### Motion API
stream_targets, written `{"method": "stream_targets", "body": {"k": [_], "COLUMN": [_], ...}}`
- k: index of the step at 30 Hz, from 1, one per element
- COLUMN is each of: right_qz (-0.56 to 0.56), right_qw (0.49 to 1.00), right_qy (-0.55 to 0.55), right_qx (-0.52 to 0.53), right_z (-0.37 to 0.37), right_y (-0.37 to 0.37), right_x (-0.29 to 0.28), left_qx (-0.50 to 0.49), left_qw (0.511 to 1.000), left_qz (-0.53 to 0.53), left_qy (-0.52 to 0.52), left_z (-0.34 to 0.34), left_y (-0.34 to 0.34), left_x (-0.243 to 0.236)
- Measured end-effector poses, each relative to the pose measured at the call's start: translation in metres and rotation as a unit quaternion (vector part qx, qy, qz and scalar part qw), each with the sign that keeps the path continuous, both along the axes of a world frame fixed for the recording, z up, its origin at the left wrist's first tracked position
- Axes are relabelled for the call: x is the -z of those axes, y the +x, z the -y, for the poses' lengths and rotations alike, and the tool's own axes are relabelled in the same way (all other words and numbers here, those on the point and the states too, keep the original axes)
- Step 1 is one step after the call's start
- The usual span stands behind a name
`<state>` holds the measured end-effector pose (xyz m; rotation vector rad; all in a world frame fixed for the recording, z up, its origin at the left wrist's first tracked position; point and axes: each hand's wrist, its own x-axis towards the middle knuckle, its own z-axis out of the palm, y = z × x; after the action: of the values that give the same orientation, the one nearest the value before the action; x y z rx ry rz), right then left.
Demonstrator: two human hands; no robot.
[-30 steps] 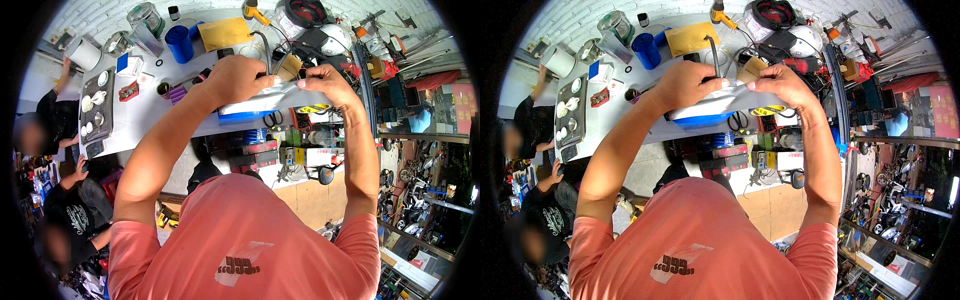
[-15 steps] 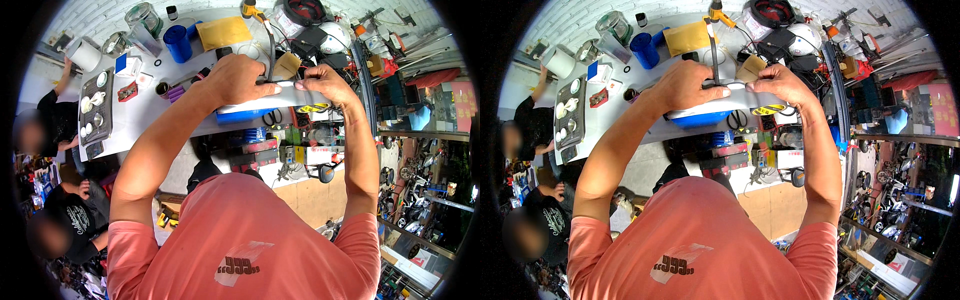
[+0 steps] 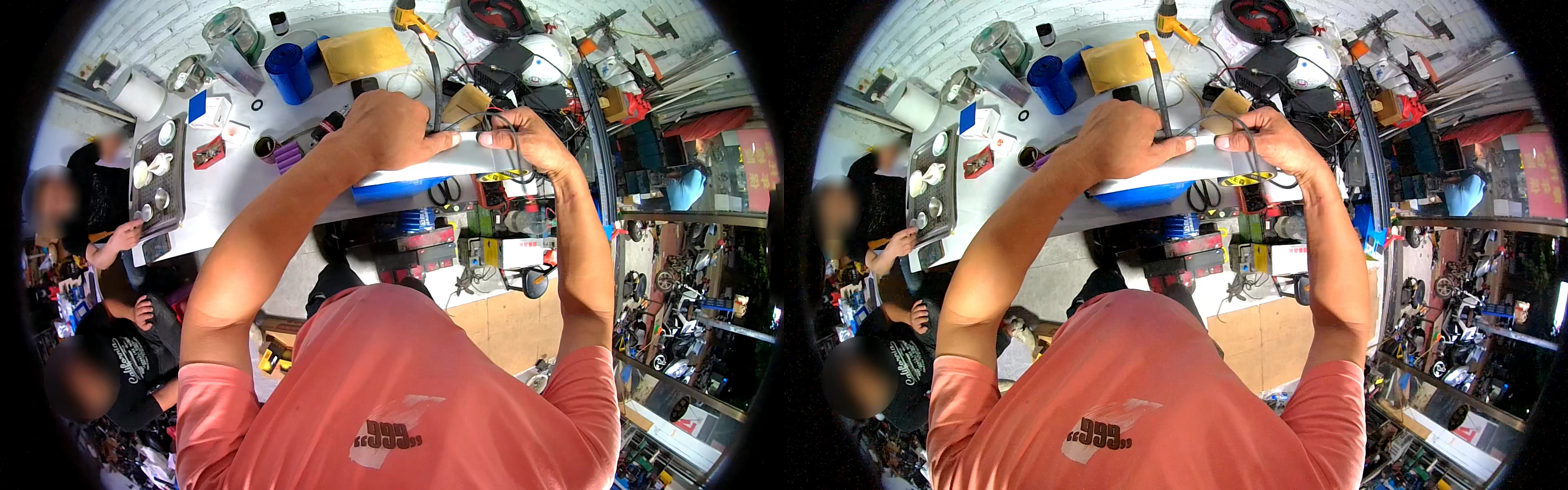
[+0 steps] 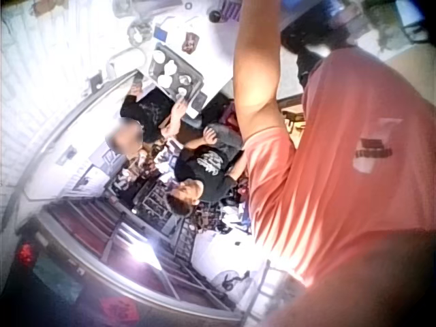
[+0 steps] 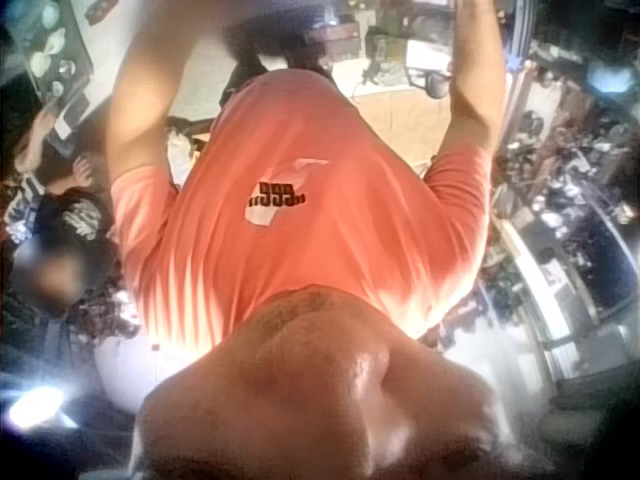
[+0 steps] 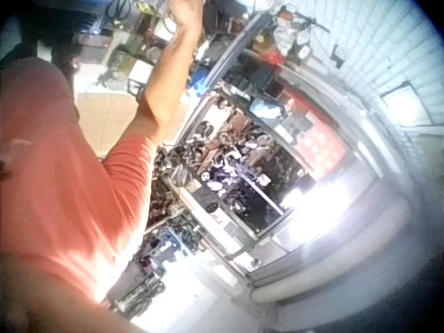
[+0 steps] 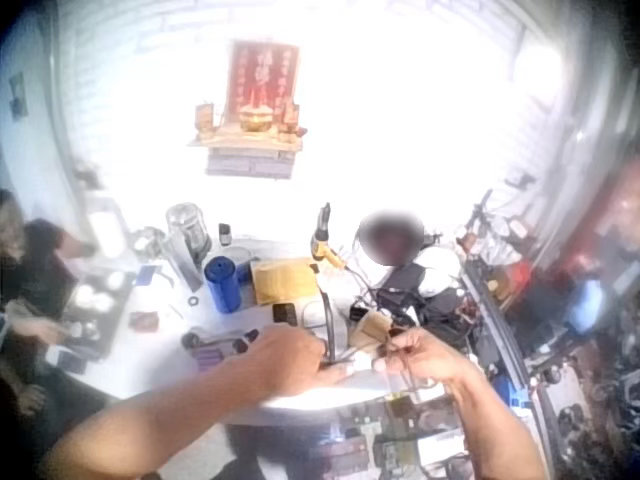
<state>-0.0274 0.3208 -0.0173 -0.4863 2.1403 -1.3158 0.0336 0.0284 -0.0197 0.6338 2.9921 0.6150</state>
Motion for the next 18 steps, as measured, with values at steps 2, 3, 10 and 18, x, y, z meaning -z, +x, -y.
{"method": "stream_targets", "body": {"k": [2,3,10,18], "right_qz": [-0.009,-0.007,-0.046,0.054], "right_qw": [1.000,1.000,0.999,0.991], "right_qy": [-0.020,-0.019,-0.012,-0.123], "right_qx": [-0.011,-0.013,-0.018,0.016], "right_z": [-0.002,-0.004,-0.008,-0.008], "right_y": [-0.003,-0.004,-0.010,-0.001], "right_x": [0.007,0.008,0.023,0.044], "left_qx": [-0.007,-0.011,-0.040,-0.043], "left_qw": [1.000,1.000,0.990,0.991], "left_qz": [0.010,0.014,0.113,0.109], "left_qy": [-0.014,-0.021,-0.070,-0.063], "left_z": [-0.004,-0.006,-0.017,-0.014], "left_y": [-0.001,-0.002,-0.005,-0.002], "left_x": [-0.001,0.000,-0.019,-0.023]}}
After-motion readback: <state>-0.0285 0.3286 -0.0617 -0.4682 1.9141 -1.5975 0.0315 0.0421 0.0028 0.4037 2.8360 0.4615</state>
